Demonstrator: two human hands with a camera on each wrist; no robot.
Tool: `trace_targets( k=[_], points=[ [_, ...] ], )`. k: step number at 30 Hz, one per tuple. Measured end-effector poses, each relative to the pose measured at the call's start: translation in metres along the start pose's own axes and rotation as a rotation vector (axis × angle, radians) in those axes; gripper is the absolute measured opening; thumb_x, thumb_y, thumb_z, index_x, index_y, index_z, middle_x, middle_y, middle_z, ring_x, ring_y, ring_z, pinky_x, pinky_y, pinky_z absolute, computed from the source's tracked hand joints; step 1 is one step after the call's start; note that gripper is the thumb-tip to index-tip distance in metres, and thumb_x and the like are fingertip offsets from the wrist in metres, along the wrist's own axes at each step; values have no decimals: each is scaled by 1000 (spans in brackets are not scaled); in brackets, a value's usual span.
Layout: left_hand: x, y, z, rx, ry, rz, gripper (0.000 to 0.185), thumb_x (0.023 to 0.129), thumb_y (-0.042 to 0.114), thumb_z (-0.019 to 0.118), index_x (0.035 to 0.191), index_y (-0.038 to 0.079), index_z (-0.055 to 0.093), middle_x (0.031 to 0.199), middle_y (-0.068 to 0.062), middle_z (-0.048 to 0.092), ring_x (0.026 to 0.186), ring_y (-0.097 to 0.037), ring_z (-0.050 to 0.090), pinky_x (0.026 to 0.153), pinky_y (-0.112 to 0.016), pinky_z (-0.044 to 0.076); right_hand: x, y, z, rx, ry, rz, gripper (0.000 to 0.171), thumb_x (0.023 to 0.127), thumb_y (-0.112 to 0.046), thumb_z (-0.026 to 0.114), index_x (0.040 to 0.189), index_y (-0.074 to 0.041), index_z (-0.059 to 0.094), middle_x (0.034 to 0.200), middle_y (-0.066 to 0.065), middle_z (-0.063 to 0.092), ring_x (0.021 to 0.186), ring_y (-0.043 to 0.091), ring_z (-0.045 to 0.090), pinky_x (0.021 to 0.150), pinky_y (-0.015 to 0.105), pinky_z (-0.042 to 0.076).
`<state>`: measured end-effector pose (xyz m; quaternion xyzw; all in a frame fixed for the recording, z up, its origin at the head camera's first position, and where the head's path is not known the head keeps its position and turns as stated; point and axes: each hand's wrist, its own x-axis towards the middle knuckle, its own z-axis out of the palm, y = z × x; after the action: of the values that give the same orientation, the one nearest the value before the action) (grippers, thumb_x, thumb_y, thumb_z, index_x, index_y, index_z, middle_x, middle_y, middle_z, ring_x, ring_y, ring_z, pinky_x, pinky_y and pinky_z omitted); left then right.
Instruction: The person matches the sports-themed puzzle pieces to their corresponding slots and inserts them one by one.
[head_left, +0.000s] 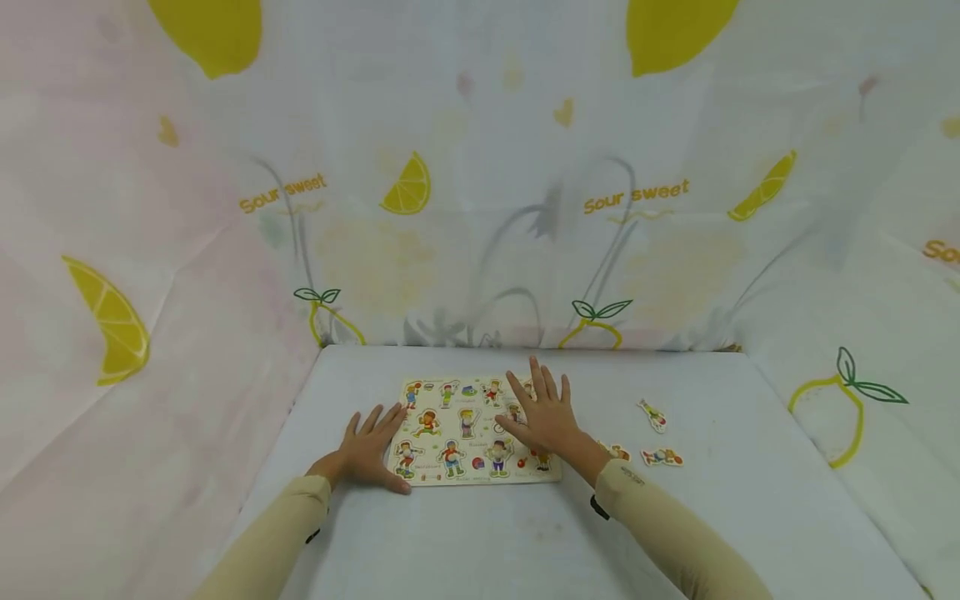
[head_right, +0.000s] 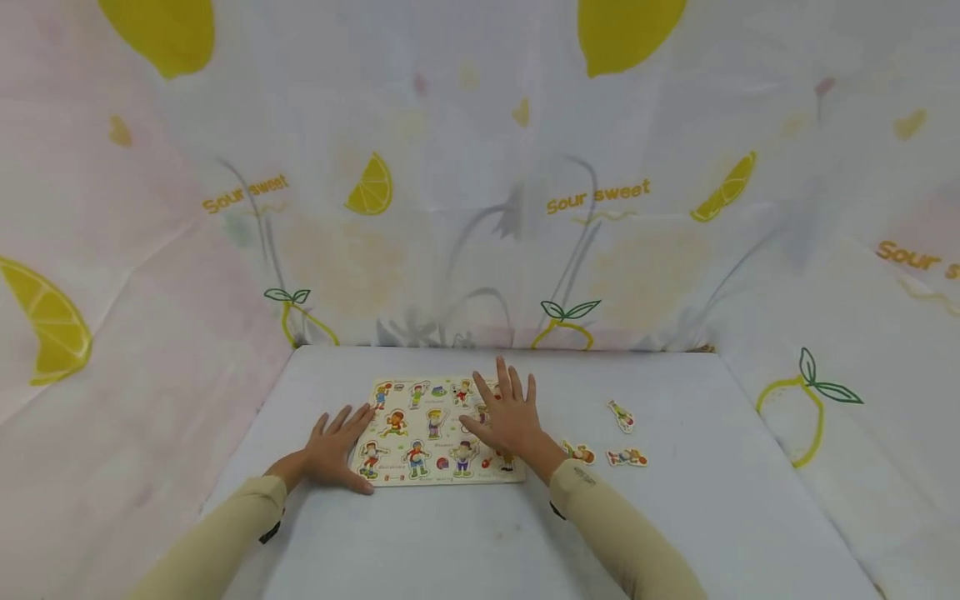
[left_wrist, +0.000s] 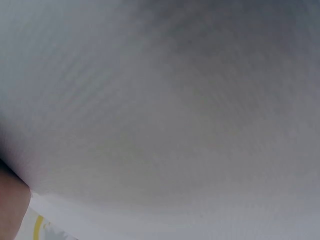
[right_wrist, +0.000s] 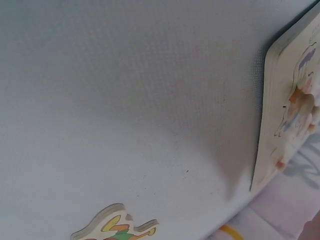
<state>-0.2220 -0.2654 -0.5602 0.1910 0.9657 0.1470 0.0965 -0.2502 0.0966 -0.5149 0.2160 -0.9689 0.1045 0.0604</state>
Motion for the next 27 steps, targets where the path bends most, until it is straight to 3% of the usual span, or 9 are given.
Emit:
trace_targets(
  k=[6, 15, 20, 27],
  points=[
    [-7, 4, 6, -7, -13, -21, 145, 51, 86, 73, 160, 10, 12, 168, -10, 7, 153, -42, 0, 115, -68, -7, -4, 2, 1, 2, -53, 11, 83, 94, -71, 39, 160, -27, 13, 166, 18, -9, 153, 39, 5, 117, 68, 2],
    [-2, -1, 6, 21, 6, -16, 148, 49, 90, 69, 160, 12, 11, 168, -10, 6, 153, -42, -1, 115, -67, -7, -1, 15, 2, -15, -36, 41, 83, 94, -71, 40, 160, -27, 16, 166, 17, -6, 153, 40, 7, 117, 68, 1],
    [-6, 2, 2, -33, 13, 11, 146, 51, 88, 71, 160, 12, 9, 168, -12, 5, 152, -44, -3, 113, -70, -12, -3, 25, -3, -31, -34, 49, 83, 93, -69, 42, 160, -28, 15, 166, 17, -9, 153, 40, 6, 117, 68, 1],
    [-6, 5, -1, -33, -1, -9, 146, 52, 88, 71, 160, 10, 11, 168, -13, 6, 152, -44, -2, 114, -69, -12, -8, 40, -5, -45, -12, 67, 83, 93, -68, 44, 160, -26, 18, 166, 19, -3, 152, 42, 10, 117, 69, 3]
  ],
)
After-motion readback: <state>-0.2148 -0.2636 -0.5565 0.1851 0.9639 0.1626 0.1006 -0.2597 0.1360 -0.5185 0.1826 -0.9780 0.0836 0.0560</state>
